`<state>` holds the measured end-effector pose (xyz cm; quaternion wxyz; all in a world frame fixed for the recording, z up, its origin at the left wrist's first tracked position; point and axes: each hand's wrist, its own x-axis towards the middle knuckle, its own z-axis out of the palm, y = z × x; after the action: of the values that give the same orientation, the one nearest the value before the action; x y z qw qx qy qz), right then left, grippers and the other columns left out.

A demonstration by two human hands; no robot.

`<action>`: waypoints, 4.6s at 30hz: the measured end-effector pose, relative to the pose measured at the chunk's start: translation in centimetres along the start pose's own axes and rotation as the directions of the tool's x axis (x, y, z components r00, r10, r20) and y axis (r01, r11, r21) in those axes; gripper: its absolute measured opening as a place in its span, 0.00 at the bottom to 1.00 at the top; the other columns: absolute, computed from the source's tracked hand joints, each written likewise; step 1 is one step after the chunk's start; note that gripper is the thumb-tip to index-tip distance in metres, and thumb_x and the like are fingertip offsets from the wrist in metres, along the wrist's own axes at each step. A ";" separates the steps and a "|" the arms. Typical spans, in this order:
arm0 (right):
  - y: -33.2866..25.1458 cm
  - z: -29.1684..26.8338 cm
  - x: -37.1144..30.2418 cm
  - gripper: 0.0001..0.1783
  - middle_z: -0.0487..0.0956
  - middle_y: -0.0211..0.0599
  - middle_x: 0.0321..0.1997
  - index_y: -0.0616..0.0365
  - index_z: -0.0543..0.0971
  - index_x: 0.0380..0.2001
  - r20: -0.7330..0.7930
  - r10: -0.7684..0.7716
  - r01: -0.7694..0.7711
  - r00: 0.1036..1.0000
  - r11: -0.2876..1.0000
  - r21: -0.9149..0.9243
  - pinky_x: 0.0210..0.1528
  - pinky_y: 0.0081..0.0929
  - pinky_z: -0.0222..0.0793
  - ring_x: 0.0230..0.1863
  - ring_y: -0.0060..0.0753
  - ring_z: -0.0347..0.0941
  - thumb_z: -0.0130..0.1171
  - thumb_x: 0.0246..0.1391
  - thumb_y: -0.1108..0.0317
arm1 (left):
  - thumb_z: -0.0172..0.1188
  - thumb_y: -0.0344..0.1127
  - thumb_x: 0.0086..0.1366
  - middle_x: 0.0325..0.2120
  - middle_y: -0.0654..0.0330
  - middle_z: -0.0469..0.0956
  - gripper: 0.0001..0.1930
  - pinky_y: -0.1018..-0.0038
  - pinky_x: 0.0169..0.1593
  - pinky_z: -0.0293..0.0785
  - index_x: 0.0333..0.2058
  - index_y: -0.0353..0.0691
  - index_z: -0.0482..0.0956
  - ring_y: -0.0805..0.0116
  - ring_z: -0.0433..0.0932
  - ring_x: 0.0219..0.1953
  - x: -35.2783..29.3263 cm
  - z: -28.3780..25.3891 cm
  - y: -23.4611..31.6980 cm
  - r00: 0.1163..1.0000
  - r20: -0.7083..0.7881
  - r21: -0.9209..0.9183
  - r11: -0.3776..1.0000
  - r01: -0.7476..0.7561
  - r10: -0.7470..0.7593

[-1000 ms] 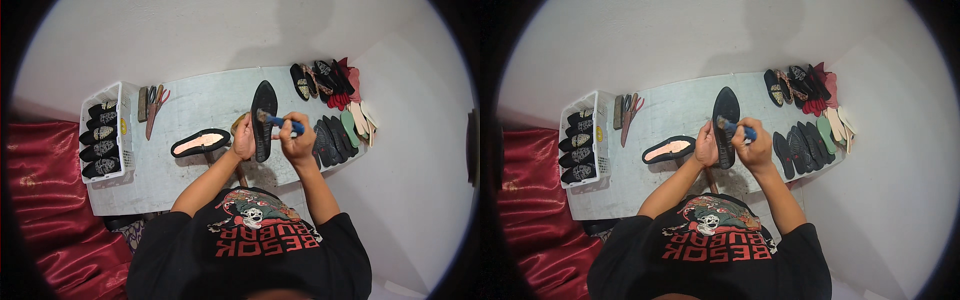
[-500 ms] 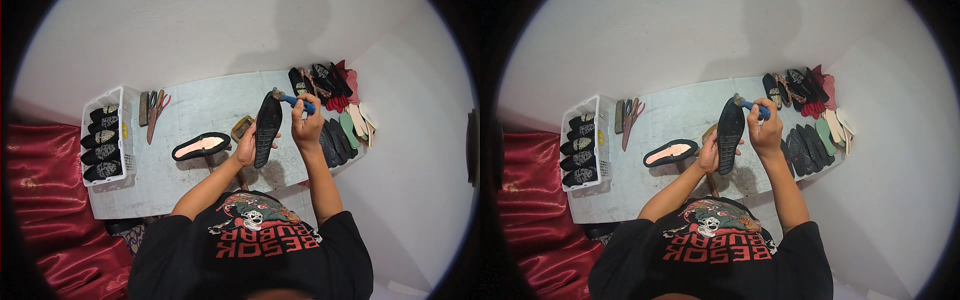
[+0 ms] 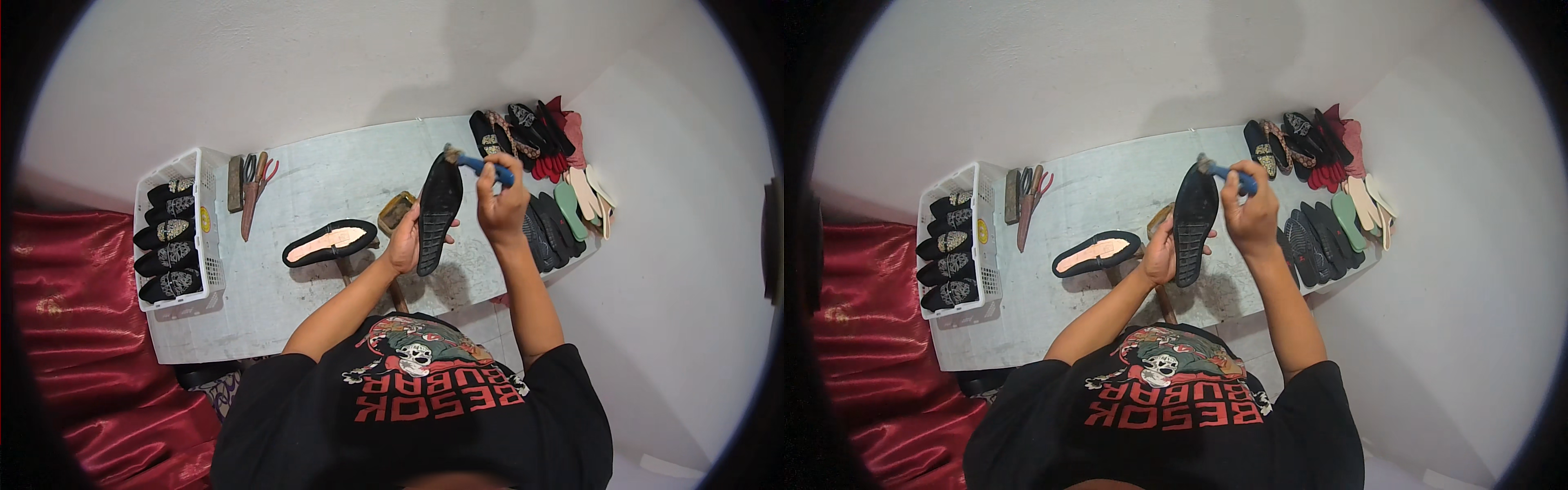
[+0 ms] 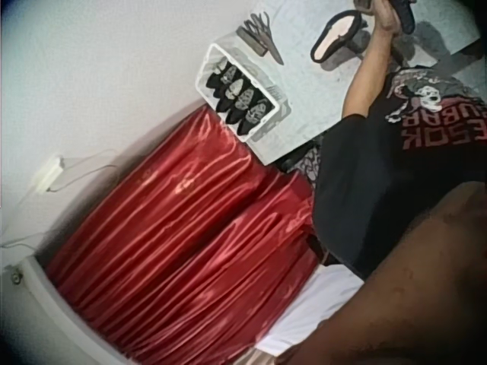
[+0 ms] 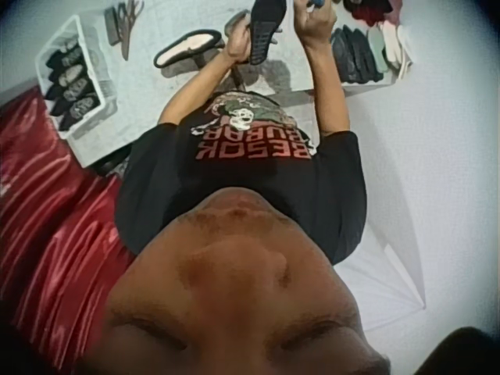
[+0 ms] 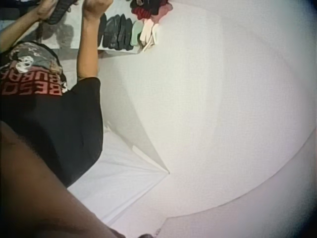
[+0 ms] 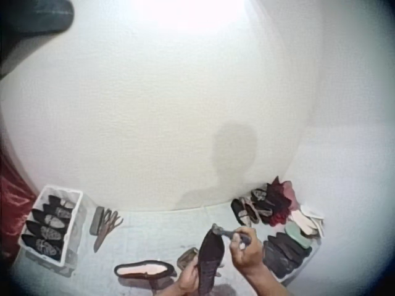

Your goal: Applying glue to the bottom of shoe soles using a brush.

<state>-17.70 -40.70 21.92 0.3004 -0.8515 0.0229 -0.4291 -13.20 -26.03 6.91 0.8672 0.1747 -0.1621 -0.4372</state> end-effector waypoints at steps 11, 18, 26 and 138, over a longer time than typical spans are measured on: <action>-2.6 0.7 -3.4 0.09 0.79 0.44 0.30 0.63 0.75 0.41 0.183 -0.025 -0.001 0.983 0.990 0.143 0.30 0.35 0.74 0.26 0.44 0.79 0.59 0.62 0.70 | 0.34 0.54 0.79 0.55 0.59 0.79 0.27 0.56 0.54 0.79 0.63 0.45 0.70 0.63 0.78 0.56 0.0 0.0 1.5 0.998 -0.055 -0.037 0.999 0.020 -0.022; -1.6 1.5 -2.3 0.08 0.78 0.43 0.28 0.62 0.74 0.40 0.169 0.101 -0.129 0.980 0.978 0.163 0.28 0.34 0.72 0.23 0.42 0.77 0.59 0.62 0.69 | 0.33 0.54 0.78 0.55 0.59 0.79 0.27 0.56 0.55 0.79 0.64 0.46 0.69 0.64 0.78 0.56 0.3 -0.3 1.5 0.998 -0.002 -0.103 0.993 0.059 -0.060; -1.6 0.8 -3.0 0.07 0.79 0.45 0.29 0.63 0.75 0.39 0.179 0.157 -0.171 0.971 0.983 0.063 0.30 0.37 0.74 0.27 0.47 0.80 0.58 0.62 0.70 | 0.31 0.55 0.79 0.56 0.58 0.78 0.28 0.47 0.57 0.77 0.65 0.46 0.68 0.62 0.77 0.57 0.1 0.5 3.1 0.997 -0.048 -0.072 0.995 0.065 -0.069; 8.0 1.4 -6.9 0.15 0.85 0.37 0.36 0.62 0.79 0.47 0.077 0.635 -0.621 0.769 0.711 0.331 0.33 0.22 0.72 0.30 0.22 0.79 0.56 0.69 0.61 | 0.39 0.50 0.75 0.61 0.61 0.71 0.34 0.71 0.43 0.84 0.75 0.50 0.48 0.68 0.76 0.51 -4.2 -2.2 0.3 0.890 -0.285 0.484 0.748 0.455 -0.356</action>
<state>-19.25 -44.53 12.09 0.5687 -0.7191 0.2432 -0.3167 -14.41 -22.07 4.53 0.6771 0.4794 -0.1595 -0.5351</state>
